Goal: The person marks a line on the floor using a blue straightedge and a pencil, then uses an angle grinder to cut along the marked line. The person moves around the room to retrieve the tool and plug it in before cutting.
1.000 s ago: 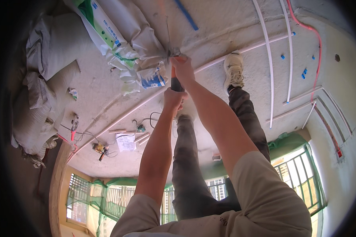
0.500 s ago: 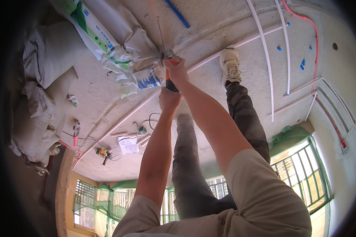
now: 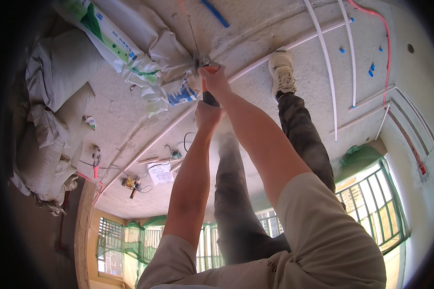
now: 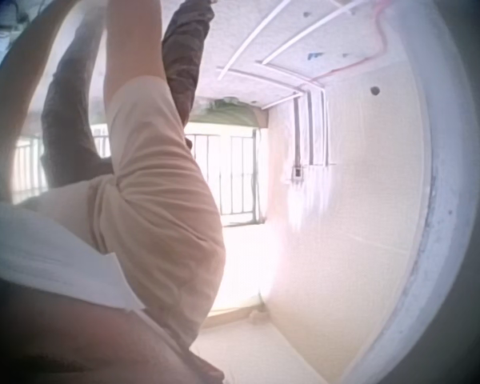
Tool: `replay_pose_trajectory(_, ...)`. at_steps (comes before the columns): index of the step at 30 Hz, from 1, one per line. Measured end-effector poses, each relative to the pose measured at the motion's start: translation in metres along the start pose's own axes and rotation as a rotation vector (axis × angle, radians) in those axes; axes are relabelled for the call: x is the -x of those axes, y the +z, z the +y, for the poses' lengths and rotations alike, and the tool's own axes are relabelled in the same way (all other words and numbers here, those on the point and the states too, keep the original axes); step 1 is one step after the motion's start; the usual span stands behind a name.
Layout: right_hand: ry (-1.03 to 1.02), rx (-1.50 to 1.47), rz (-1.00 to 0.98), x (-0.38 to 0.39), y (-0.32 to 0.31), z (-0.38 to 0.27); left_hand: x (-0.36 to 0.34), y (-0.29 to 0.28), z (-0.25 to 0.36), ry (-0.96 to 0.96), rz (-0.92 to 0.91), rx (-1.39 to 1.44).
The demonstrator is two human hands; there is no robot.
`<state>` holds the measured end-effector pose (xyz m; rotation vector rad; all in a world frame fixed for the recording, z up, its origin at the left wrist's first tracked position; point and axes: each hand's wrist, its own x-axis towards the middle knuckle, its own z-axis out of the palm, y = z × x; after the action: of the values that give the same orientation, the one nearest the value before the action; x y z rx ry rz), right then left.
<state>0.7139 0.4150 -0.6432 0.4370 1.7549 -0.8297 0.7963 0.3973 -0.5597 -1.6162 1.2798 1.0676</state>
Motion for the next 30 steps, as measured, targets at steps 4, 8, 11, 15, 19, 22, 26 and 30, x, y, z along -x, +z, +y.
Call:
replay_pose_trajectory(4,0.026,0.022,0.011,-0.008,0.003,0.005,-0.004,0.001,-0.002,-0.011,-0.005,0.004)
replay_pose_trajectory(8,0.001,-0.024,-0.003,-0.016,0.004,0.009,-0.008,0.002,-0.003,-0.008,-0.009,0.015)
replay_pose_trajectory(11,-0.036,-0.037,-0.02,-0.016,0.003,0.01,-0.01,0.003,-0.002,-0.006,0.005,0.007)
replay_pose_trajectory(15,-0.045,-0.092,-0.043,-0.016,0.003,0.008,-0.013,0.004,0.001,-0.051,-0.052,0.056)
replay_pose_trajectory(19,-0.068,-0.077,-0.036,-0.022,0.002,0.01,-0.018,0.009,0.0,0.003,0.018,-0.012)
replay_pose_trajectory(22,-0.073,-0.038,0.015,-0.028,0.003,0.012,-0.022,0.013,-0.002,-0.009,-0.021,0.063)
replay_pose_trajectory(26,-0.071,0.057,0.038,-0.027,0.005,0.012,-0.022,0.011,-0.006,0.037,0.003,0.079)
replay_pose_trajectory(30,-0.131,0.093,0.084,-0.022,0.004,-0.006,-0.021,0.006,0.003,0.114,0.109,0.046)
